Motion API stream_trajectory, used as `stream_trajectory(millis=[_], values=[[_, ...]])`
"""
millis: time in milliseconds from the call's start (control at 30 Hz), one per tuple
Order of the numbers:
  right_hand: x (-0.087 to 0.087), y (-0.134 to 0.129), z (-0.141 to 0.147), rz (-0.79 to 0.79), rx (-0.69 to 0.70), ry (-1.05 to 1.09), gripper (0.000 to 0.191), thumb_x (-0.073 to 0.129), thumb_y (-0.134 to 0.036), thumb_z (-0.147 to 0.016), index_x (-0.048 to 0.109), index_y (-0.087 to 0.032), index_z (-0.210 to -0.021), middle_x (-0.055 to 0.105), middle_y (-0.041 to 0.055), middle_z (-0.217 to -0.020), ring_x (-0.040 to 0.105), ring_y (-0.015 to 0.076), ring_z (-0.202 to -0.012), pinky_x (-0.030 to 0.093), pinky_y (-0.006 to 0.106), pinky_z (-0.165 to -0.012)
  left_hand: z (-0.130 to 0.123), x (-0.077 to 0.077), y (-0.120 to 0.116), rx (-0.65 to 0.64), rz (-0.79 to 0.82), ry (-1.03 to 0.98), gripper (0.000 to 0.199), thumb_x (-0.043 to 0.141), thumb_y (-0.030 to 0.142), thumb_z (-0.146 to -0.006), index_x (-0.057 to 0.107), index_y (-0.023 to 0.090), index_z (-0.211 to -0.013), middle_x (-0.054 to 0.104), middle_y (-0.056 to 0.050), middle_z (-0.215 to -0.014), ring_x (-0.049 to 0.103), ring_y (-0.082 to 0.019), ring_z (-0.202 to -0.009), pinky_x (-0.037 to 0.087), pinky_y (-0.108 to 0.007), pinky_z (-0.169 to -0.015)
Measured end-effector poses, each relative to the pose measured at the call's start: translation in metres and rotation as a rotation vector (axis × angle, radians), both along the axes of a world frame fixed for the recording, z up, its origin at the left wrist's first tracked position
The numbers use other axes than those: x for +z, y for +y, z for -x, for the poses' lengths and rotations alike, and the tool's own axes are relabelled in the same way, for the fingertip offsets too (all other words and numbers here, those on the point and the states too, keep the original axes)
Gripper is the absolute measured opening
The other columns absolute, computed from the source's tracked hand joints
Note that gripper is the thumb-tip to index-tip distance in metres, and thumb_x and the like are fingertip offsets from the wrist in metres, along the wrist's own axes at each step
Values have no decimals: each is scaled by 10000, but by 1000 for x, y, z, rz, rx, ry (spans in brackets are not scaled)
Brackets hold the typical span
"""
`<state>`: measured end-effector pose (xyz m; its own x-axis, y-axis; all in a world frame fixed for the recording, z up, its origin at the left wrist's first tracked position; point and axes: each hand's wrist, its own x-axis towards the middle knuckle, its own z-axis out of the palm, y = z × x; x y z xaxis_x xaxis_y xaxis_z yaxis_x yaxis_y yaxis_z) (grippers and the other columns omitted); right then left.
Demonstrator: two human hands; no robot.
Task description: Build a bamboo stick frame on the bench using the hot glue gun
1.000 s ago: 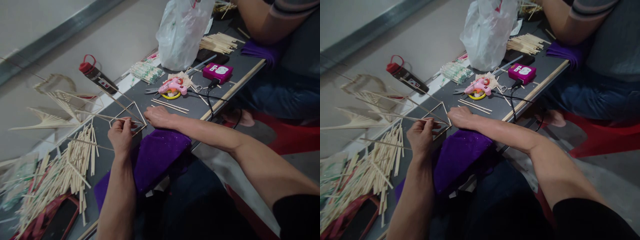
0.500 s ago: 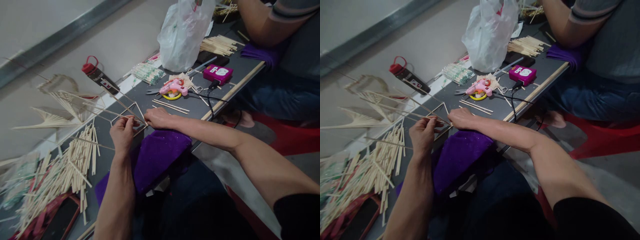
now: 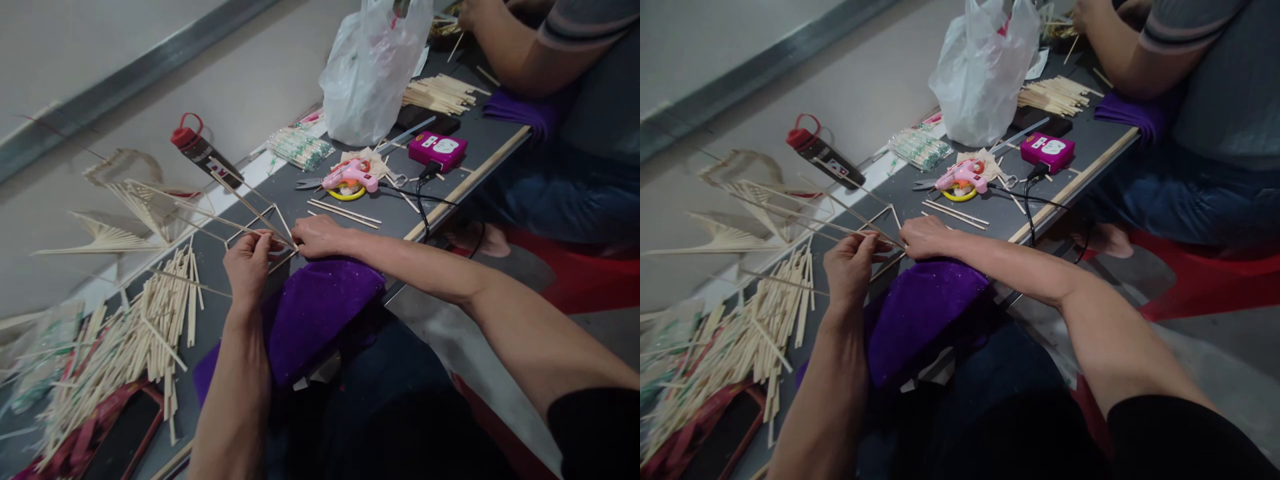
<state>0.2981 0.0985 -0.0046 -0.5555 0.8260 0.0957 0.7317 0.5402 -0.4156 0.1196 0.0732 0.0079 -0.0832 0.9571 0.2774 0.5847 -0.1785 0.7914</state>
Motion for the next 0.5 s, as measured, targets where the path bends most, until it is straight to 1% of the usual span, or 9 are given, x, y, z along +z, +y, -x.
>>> stream_trajectory(millis=[133, 267, 500], values=[[-1, 0, 0, -7, -3, -7, 324, 529, -232, -876, 760, -186, -1100, 742, 132, -1174, 682, 258, -1048, 465, 320, -767, -1, 0, 0, 7, 7, -6, 246, 608, 348, -849, 706, 130, -903, 738, -57, -769, 738, -171, -692, 589, -229, -564], [0, 0, 0, -4, 1, -3, 316, 525, -231, -890, 757, -189, -1100, 743, 127, -1175, 682, 250, -1050, 461, 313, -768, -1, -1, 1, -9, -1, -2, 245, 606, 351, -858, 707, 130, -891, 730, -50, -747, 732, -168, -665, 594, -237, -562], [-1, 0, 0, -36, 6, -15, 314, 517, -245, -900, 764, -192, -1088, 750, 126, -1168, 693, 268, -1048, 459, 309, -729, -2, -2, 1, -12, -7, -27, 218, 612, 332, -859, 711, 139, -865, 731, -48, -752, 731, -164, -672, 602, -236, -569]])
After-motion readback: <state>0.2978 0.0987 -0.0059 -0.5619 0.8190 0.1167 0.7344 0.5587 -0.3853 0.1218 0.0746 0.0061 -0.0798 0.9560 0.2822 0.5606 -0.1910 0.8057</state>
